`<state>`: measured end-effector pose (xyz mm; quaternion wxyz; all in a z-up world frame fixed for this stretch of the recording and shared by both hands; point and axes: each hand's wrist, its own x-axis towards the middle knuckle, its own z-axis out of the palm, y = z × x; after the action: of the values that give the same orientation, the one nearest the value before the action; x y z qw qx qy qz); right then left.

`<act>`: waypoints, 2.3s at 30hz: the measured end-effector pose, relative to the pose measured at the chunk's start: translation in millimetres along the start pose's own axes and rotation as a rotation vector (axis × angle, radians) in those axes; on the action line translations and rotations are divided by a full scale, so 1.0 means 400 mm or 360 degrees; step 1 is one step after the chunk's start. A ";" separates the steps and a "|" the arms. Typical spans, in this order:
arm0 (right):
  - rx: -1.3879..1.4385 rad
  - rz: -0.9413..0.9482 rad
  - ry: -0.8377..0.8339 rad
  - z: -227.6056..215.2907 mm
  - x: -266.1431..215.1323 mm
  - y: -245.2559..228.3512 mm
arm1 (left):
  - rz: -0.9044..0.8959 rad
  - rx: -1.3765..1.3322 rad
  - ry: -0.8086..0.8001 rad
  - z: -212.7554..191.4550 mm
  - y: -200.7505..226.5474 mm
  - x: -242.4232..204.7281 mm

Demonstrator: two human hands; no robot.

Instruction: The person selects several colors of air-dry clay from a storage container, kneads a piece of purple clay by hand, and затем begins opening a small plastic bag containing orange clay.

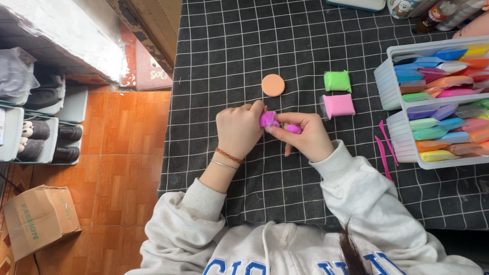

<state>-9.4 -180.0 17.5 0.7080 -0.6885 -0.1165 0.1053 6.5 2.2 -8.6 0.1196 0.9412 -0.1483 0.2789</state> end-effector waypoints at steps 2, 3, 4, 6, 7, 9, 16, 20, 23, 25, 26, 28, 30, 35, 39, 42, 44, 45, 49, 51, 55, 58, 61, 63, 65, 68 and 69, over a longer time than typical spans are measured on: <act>0.0046 0.0002 0.0059 0.011 0.000 -0.008 | 0.0007 -0.0024 0.0001 -0.011 0.011 0.007; 0.0092 0.0003 0.0113 0.016 0.000 -0.011 | 0.0009 -0.0043 0.0004 -0.017 0.016 0.009; 0.0091 0.0004 0.0118 0.015 -0.001 -0.006 | 0.0012 -0.0048 0.0002 -0.020 0.022 0.011; 0.0206 0.0015 0.0148 0.018 0.001 0.006 | 0.0002 -0.0038 -0.0001 -0.029 0.029 0.015; 0.0207 0.0015 0.0147 0.020 0.001 0.014 | 0.0002 -0.0038 -0.0002 -0.034 0.031 0.020; 0.0329 -0.0027 0.0210 0.023 0.000 0.031 | 0.0005 -0.0058 0.0023 -0.041 0.036 0.027; 0.0523 0.0097 0.0150 0.009 0.009 0.013 | 0.0046 -0.0074 0.0060 -0.050 0.010 0.043; 0.0542 0.0194 0.0170 0.012 0.010 -0.002 | 0.0071 -0.0090 0.0010 -0.059 0.002 0.040; 0.0376 0.0187 0.0216 0.035 0.003 -0.040 | 0.0072 -0.0050 -0.0042 -0.052 0.007 0.031; 0.0305 0.0162 0.0237 0.039 0.001 -0.054 | 0.0070 -0.0037 -0.0077 -0.045 0.016 0.027; 0.0283 0.0150 0.0272 0.035 0.000 -0.051 | 0.0089 0.0004 -0.0064 -0.043 0.022 0.026; 0.0261 0.0136 0.0306 0.025 0.002 -0.038 | 0.0109 0.0047 -0.0051 -0.013 0.026 0.011; 0.0118 0.0001 0.0257 0.010 0.004 -0.018 | 0.0056 0.0060 -0.0051 0.047 0.030 -0.019; 0.0002 -0.0135 0.0159 0.001 0.010 0.029 | 0.0050 0.0015 -0.0153 0.039 0.034 -0.027; -0.0221 -0.0231 0.0148 -0.006 0.025 0.066 | -0.0047 -0.0050 -0.0315 0.021 0.030 -0.019; -0.0364 -0.0267 0.0128 -0.008 0.026 0.073 | -0.0120 -0.0034 -0.0335 0.032 0.032 -0.027; -0.0287 -0.0244 0.0058 0.023 0.011 -0.006 | -0.0182 -0.0009 -0.0364 0.016 0.016 -0.019; -0.0213 -0.0217 -0.0008 0.037 0.001 -0.044 | -0.0242 0.0011 -0.0397 0.010 0.011 -0.017; -0.0209 -0.0238 -0.0014 0.042 0.008 -0.023 | -0.0256 -0.0033 -0.0571 0.011 0.012 -0.023; -0.0349 -0.0386 0.0012 0.041 0.007 -0.015 | -0.0258 -0.0072 -0.0648 0.004 0.013 -0.017; -0.0623 -0.0622 0.0100 0.029 0.010 0.016 | -0.0390 -0.0133 -0.0803 -0.024 0.023 0.014; -0.0304 -0.0508 0.0184 0.032 0.001 0.018 | -0.0469 -0.0190 -0.0842 -0.032 0.013 0.035; 0.0067 -0.0342 0.0143 0.029 0.001 0.008 | -0.0498 -0.0167 -0.0763 -0.070 0.007 0.056; 0.0372 -0.0310 0.0282 0.033 -0.003 -0.027 | -0.0559 -0.0167 -0.0641 -0.136 0.010 0.082; 0.0609 -0.0241 0.0408 -0.064 0.014 -0.021 | -0.0654 -0.0129 -0.0557 -0.090 -0.071 0.051; 0.1075 -0.0186 0.0415 -0.151 0.028 -0.021 | -0.0800 -0.0337 -0.0357 -0.109 -0.088 0.050; 0.1285 -0.0212 0.0305 -0.180 0.027 -0.025 | -0.0840 -0.0605 -0.0234 -0.122 -0.068 0.062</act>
<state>23.0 -245.4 25.8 0.9339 -0.3535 -0.0438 0.0318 11.9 37.2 41.2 0.3501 0.9257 0.0429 0.1369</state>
